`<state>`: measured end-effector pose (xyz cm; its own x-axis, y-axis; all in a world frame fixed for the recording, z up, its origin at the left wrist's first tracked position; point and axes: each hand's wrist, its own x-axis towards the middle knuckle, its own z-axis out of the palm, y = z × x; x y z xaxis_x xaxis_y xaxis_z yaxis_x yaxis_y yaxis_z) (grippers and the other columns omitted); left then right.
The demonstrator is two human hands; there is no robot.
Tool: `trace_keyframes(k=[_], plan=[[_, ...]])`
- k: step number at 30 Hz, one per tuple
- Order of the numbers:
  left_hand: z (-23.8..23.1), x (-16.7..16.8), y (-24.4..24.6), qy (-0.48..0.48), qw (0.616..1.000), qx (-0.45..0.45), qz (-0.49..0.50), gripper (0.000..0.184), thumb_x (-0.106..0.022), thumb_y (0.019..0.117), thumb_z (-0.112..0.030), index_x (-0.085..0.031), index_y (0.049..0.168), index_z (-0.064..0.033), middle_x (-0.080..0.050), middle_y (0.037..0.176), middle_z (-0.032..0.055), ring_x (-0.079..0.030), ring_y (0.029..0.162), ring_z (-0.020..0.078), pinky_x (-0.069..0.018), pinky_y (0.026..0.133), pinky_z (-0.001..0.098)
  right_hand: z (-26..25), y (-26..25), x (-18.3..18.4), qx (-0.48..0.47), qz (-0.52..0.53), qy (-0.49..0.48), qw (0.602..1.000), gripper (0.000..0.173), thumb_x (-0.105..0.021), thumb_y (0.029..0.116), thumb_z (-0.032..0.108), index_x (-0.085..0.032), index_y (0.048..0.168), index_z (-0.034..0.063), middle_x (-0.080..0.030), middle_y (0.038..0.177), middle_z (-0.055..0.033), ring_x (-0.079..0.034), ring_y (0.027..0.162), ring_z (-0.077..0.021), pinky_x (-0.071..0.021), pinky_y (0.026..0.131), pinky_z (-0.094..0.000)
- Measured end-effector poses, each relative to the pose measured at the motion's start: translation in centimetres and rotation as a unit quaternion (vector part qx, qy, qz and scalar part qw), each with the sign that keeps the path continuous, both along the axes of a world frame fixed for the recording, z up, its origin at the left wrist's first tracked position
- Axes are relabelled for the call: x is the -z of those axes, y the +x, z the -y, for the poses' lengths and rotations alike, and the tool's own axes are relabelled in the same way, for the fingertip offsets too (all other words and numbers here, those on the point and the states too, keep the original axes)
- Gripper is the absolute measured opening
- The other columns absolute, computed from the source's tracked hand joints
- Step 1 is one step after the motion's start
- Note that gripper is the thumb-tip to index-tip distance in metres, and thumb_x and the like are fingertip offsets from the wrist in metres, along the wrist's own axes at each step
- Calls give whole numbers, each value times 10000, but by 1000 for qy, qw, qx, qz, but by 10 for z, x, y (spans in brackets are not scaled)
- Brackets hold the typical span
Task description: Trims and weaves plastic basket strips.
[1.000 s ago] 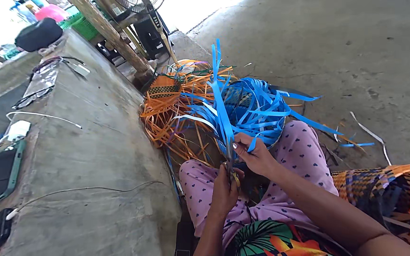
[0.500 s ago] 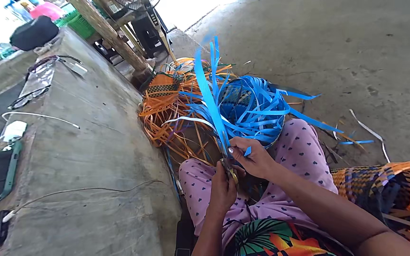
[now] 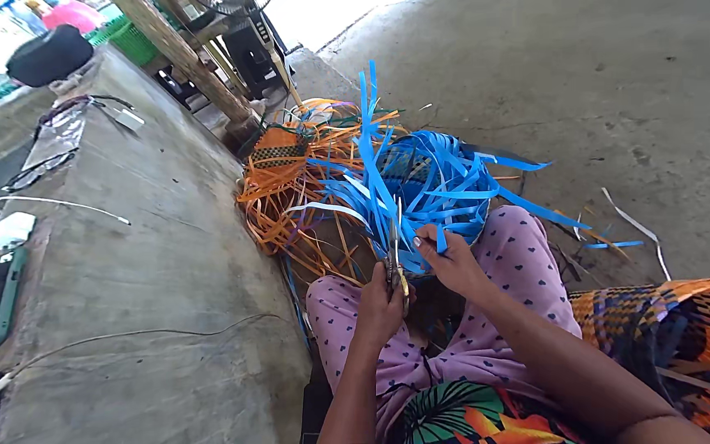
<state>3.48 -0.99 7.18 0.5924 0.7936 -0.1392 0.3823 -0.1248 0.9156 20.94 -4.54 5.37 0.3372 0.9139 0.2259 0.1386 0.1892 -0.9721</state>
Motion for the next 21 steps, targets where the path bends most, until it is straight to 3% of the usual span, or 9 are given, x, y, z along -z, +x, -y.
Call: trace_keyframes(k=[4, 12, 17, 21], plan=[[-10, 1, 11, -99, 995, 17, -25, 358, -439, 1041, -41, -456, 1387, 45, -705, 893, 65, -727, 750, 136, -629, 713, 298, 2, 8, 5, 14, -83, -80, 993, 201, -508, 1046, 155, -640, 1072, 5, -592, 751, 28, -557, 566, 1, -487, 532, -162], [-19, 8, 25, -202, 978, 40, -26, 278, -420, 1087, -76, -493, 1331, 36, -687, 893, 85, -720, 697, 158, -635, 662, 317, -3, 18, 14, 31, -221, -163, 961, 185, -478, 1080, 142, -602, 1060, 6, -593, 719, -24, -548, 493, -71, -476, 455, -200], [-20, 11, 19, -217, 976, 13, -1, 260, -424, 1087, -59, -497, 1315, 42, -686, 877, 83, -718, 681, 158, -635, 647, 314, -2, 21, 15, 43, -259, -156, 952, 191, -460, 1088, 132, -597, 1028, 12, -589, 671, -26, -559, 479, -82, -480, 445, -200], [-36, 28, 17, -136, 985, -103, -12, 279, -431, 1069, -24, -466, 1332, 64, -660, 838, 84, -690, 666, 145, -614, 638, 306, 1, 20, 11, 39, -266, -125, 955, 185, -453, 1083, 120, -586, 997, 26, -599, 663, -18, -564, 479, -75, -483, 447, -196]])
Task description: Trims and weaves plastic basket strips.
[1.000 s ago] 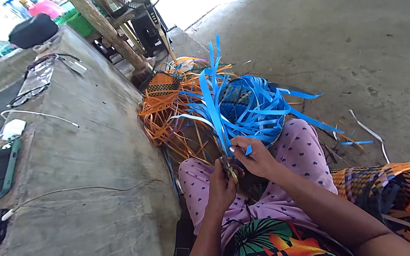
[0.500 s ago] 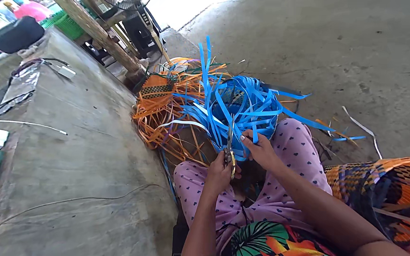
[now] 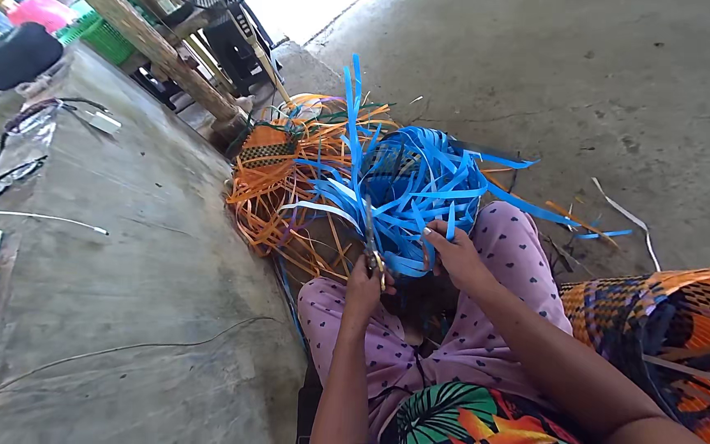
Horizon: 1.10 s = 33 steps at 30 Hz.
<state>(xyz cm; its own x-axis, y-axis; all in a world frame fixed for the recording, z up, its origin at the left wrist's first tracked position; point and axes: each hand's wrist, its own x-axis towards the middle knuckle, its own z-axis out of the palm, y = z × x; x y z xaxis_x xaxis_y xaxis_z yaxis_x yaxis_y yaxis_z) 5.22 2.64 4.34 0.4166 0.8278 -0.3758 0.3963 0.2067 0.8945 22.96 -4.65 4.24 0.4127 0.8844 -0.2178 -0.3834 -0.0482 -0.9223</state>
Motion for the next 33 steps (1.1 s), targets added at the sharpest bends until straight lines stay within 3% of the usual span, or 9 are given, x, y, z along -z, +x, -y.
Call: trace_keyframes(k=[3, 8, 14, 21, 24, 26, 28, 31, 33], plan=[[-28, 26, 8, 75, 991, -67, -93, 402, -567, 1055, -156, -457, 1373, 62, -656, 949, 146, -690, 714, 185, -609, 674, 353, 4, -4, -7, -4, 21, 16, 1000, 175, -458, 1075, 116, -591, 1006, 25, -599, 682, -8, -568, 495, -71, -490, 461, -195], [-55, 40, 32, 139, 963, -27, -230, 782, -804, 880, -416, -466, 1420, 36, -665, 1200, 234, -662, 1097, 352, -517, 974, 534, 10, -11, -15, -14, 78, 73, 994, 175, -464, 1055, 121, -611, 999, 45, -608, 706, 33, -564, 528, -31, -470, 476, -164], [-49, 45, 36, 184, 943, -28, -275, 606, -701, 940, -200, -447, 1439, 31, -675, 1209, 225, -675, 1112, 360, -525, 969, 535, 18, -14, -27, 10, 97, 128, 987, 166, -447, 1048, 80, -603, 1006, 46, -651, 708, 63, -599, 578, 5, -472, 509, -131], [-36, 63, 10, 207, 954, -186, -114, 622, -632, 943, -24, -352, 1482, 112, -638, 1228, 285, -656, 1102, 347, -521, 975, 481, 17, -24, -26, 3, 131, 156, 979, 160, -441, 1057, 78, -596, 1032, 51, -702, 739, 65, -601, 585, 32, -450, 518, -114], [-35, 60, 0, 212, 950, -230, 6, 575, -599, 956, 3, -349, 1463, 110, -647, 1158, 240, -697, 909, 247, -591, 813, 397, 16, -28, -28, 5, 148, 174, 974, 174, -427, 1055, 75, -597, 1037, 45, -686, 738, 75, -631, 635, 16, -503, 590, -133], [-30, 46, -4, 234, 937, -230, 115, 471, -568, 981, 1, -379, 1397, 118, -681, 1004, 143, -710, 759, 144, -620, 688, 308, 15, -30, -30, 3, 144, 192, 971, 183, -410, 1061, 72, -588, 1028, 50, -674, 747, 71, -657, 692, -15, -557, 693, -178], [-24, 26, -5, 255, 921, -208, 208, 369, -515, 1002, 3, -389, 1329, 117, -687, 929, 64, -714, 739, 102, -630, 687, 274, 12, -32, -29, 1, 129, 213, 969, 183, -404, 1064, 72, -582, 1028, 51, -665, 754, 63, -675, 714, -51, -593, 751, -241], [-13, 1, -6, 278, 903, -164, 282, 268, -474, 1017, 12, -394, 1262, 88, -719, 948, 71, -740, 773, 152, -643, 727, 310, 5, -37, -27, -18, 111, 243, 963, 142, -438, 1062, 80, -576, 1058, 47, -639, 769, 66, -671, 709, -66, -616, 777, -289], [-5, -12, -4, 284, 901, -139, 297, 212, -471, 1020, 20, -426, 1222, 66, -738, 952, 73, -748, 770, 167, -645, 726, 317, 1, -40, -29, -34, 132, 254, 957, 129, -517, 1040, 101, -598, 1104, 23, -625, 795, 74, -633, 695, -24, -587, 707, -232]])
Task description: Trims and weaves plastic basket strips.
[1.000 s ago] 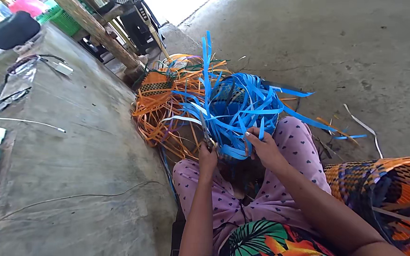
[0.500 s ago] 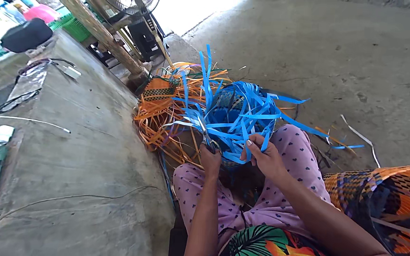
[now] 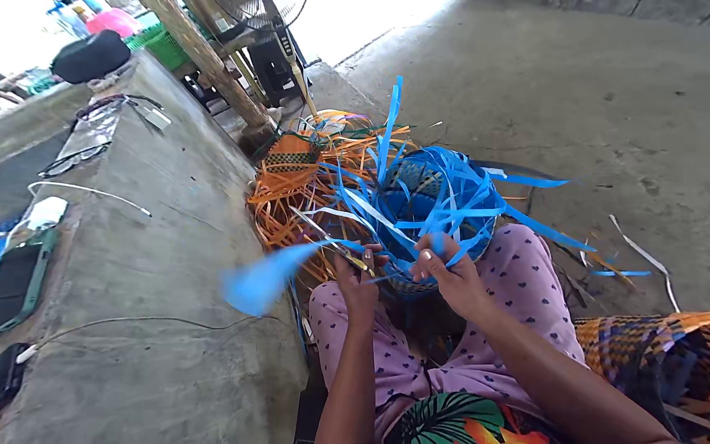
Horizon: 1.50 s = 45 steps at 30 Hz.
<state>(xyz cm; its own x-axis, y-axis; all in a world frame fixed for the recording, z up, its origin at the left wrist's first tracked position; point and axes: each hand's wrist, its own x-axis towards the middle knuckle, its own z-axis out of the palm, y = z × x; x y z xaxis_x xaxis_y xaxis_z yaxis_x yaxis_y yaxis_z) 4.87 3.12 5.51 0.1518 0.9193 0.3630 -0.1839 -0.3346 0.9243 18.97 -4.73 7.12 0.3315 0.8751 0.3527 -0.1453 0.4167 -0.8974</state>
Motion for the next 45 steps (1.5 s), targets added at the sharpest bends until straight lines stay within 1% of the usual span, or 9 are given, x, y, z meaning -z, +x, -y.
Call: trace_keyframes(k=[2, 5, 8, 14, 19, 26, 33, 40, 45], plan=[[9, -11, 4, -4, 1000, 12, -16, 181, -483, 1015, 24, -455, 1189, 67, -747, 927, 54, -743, 759, 133, -635, 716, 290, -4, -2, -6, 4, 49, -7, 999, 229, -593, 1004, 128, -616, 1166, -32, -610, 810, 63, -581, 680, 19, -521, 645, -156], [20, -8, 8, 32, 997, -1, -76, 245, -581, 951, 19, -520, 1168, 115, -696, 929, 9, -680, 826, 13, -583, 790, 210, -13, -5, -11, 24, 126, 9, 992, 361, -681, 964, 202, -644, 1218, -52, -660, 953, -18, -586, 766, 14, -512, 689, -146], [25, 3, 9, 70, 994, 16, -88, 296, -595, 913, 42, -509, 1174, 152, -669, 940, 23, -657, 836, -17, -573, 787, 188, -18, -7, -16, 46, 138, 36, 989, 194, -689, 951, 144, -713, 1032, -31, -662, 1018, -68, -601, 799, 8, -531, 713, -139], [37, 11, -21, 142, 966, 6, -214, 411, -629, 851, -78, -536, 1172, 161, -717, 1091, 173, -726, 832, 113, -615, 724, 283, -16, -2, -22, 41, 75, -6, 996, 117, -601, 978, 61, -675, 997, -27, -671, 846, 27, -590, 670, 47, -517, 624, -123], [56, 18, -42, 97, 941, 84, -314, 547, -637, 823, -192, -520, 1211, 175, -710, 940, 145, -719, 842, 171, -608, 751, 346, -12, 0, -22, 25, 25, -8, 999, 118, -533, 1011, 62, -645, 1011, 23, -632, 776, 78, -571, 627, 41, -505, 593, -133], [64, 19, -37, 70, 937, 125, -318, 545, -612, 816, -151, -498, 1245, 166, -724, 948, 115, -723, 823, 172, -607, 740, 352, -9, -2, -16, 21, 65, 41, 997, 177, -496, 1024, 63, -653, 959, 14, -603, 781, 92, -545, 647, 68, -488, 607, -114], [65, 20, -33, 58, 944, 167, -278, 374, -510, 929, -3, -472, 1264, 157, -735, 916, 71, -730, 747, 122, -627, 693, 301, -6, 1, -18, 27, 69, 50, 996, 172, -510, 1027, 69, -661, 975, 5, -616, 791, 88, -550, 659, 71, -490, 616, -114], [65, 2, -32, 68, 949, 149, -271, 509, -615, 833, -77, -466, 1242, 185, -724, 909, 86, -721, 783, 99, -610, 712, 279, -4, -5, -13, 8, 125, 60, 990, 214, -506, 1030, 89, -672, 982, -38, -624, 816, 44, -535, 697, 74, -471, 651, -107], [65, -2, -28, 63, 952, 161, -254, 338, -505, 925, 6, -469, 1231, 143, -726, 884, 40, -715, 737, 76, -608, 665, 255, -5, -4, -13, 19, 140, 73, 987, 232, -510, 1037, 110, -677, 981, -41, -631, 810, 32, -538, 697, 73, -474, 647, -108]])
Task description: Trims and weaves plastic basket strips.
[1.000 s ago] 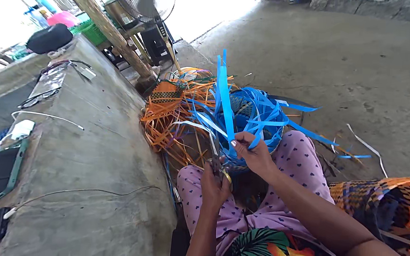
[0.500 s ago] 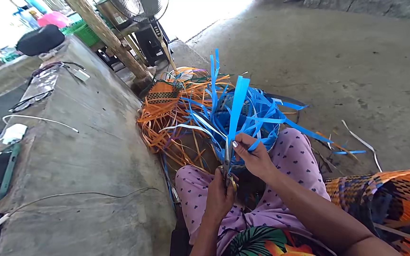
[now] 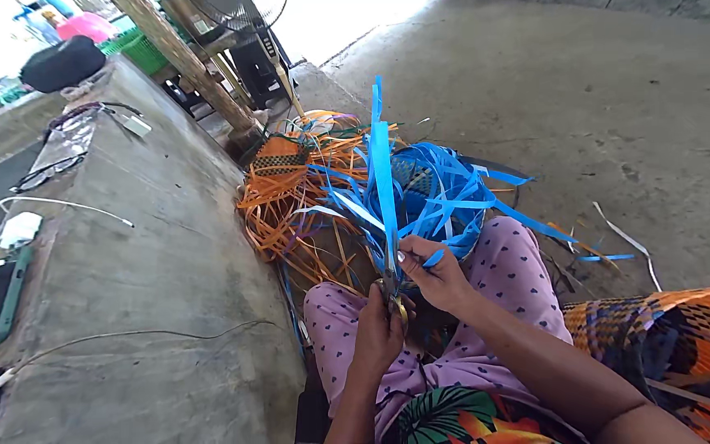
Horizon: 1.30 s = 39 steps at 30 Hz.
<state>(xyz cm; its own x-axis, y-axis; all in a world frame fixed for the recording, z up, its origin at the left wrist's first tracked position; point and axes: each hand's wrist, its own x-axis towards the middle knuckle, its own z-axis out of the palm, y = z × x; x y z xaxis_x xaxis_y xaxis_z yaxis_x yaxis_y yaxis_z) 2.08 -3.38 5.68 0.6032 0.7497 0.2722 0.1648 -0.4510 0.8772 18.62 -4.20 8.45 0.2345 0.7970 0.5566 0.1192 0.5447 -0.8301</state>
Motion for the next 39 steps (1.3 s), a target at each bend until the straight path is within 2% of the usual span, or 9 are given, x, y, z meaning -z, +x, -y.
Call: trace_keyframes(k=[6, 9, 14, 18, 26, 29, 33, 36, 39], plan=[[-4, -5, 2, -46, 999, 12, 27, 363, -528, 897, 29, -464, 1238, 135, -730, 877, 37, -728, 742, 95, -621, 672, 274, 0, 5, 3, 22, 21, -33, 999, 224, -522, 1021, 108, -677, 956, -39, -610, 777, 34, -513, 674, 81, -449, 636, -92], [-8, -15, 4, -87, 996, 13, 7, 355, -510, 924, 26, -476, 1264, 123, -716, 901, 48, -729, 737, 109, -630, 661, 288, -1, 7, 7, 43, 13, -46, 998, 205, -531, 1003, 111, -671, 929, -18, -575, 734, 60, -479, 645, 91, -419, 612, -87], [-13, -28, 13, -210, 976, 29, -57, 329, -450, 990, -5, -466, 1312, 61, -722, 876, 18, -726, 715, 116, -626, 648, 278, -4, 20, 19, 85, -48, -97, 990, 173, -535, 994, 112, -662, 919, 21, -571, 720, 76, -514, 626, 69, -448, 598, -111], [-17, -35, 23, -305, 948, 45, -74, 284, -404, 1042, -19, -466, 1316, 24, -708, 855, 43, -731, 704, 153, -640, 655, 306, -5, 28, 26, 91, -100, -161, 978, 170, -514, 1011, 100, -642, 913, 46, -538, 669, 79, -509, 571, 40, -448, 560, -131], [-31, -35, 37, -375, 921, 64, -82, 250, -383, 1073, -38, -469, 1301, 19, -697, 822, 68, -722, 670, 162, -632, 637, 304, -10, 40, 31, 92, -208, -225, 947, 174, -498, 1050, 98, -620, 955, 19, -539, 650, 35, -508, 503, -27, -475, 512, -181], [-41, -28, 36, -350, 934, 1, -75, 255, -399, 1068, -22, -478, 1304, 35, -691, 794, 59, -710, 654, 150, -620, 618, 296, -9, 43, 29, 86, -226, -215, 946, 185, -477, 1055, 86, -606, 939, 25, -540, 644, 42, -513, 503, -25, -481, 517, -178], [-75, 6, 38, -296, 936, -182, -48, 271, -443, 1067, -21, -447, 1323, 65, -639, 792, 71, -662, 620, 133, -591, 582, 281, -6, 42, 28, 77, -233, -200, 949, 181, -474, 1050, 72, -604, 930, 33, -540, 636, 50, -523, 505, -20, -492, 522, -174], [-106, 42, 45, -258, 922, -282, -63, 396, -540, 1061, -109, -404, 1388, 68, -637, 954, 154, -669, 666, 166, -596, 618, 321, -5, 40, 28, 69, -232, -194, 951, 180, -478, 1051, 78, -605, 931, 38, -551, 655, 45, -526, 516, -27, -494, 529, -180], [-122, 62, 56, -201, 927, -307, -83, 661, -754, 944, -213, -394, 1416, 76, -644, 1063, 219, -676, 805, 240, -589, 731, 406, -3, 35, 29, 65, -219, -179, 957, 177, -482, 1039, 88, -617, 932, 45, -564, 674, 54, -536, 530, -22, -499, 532, -179]])
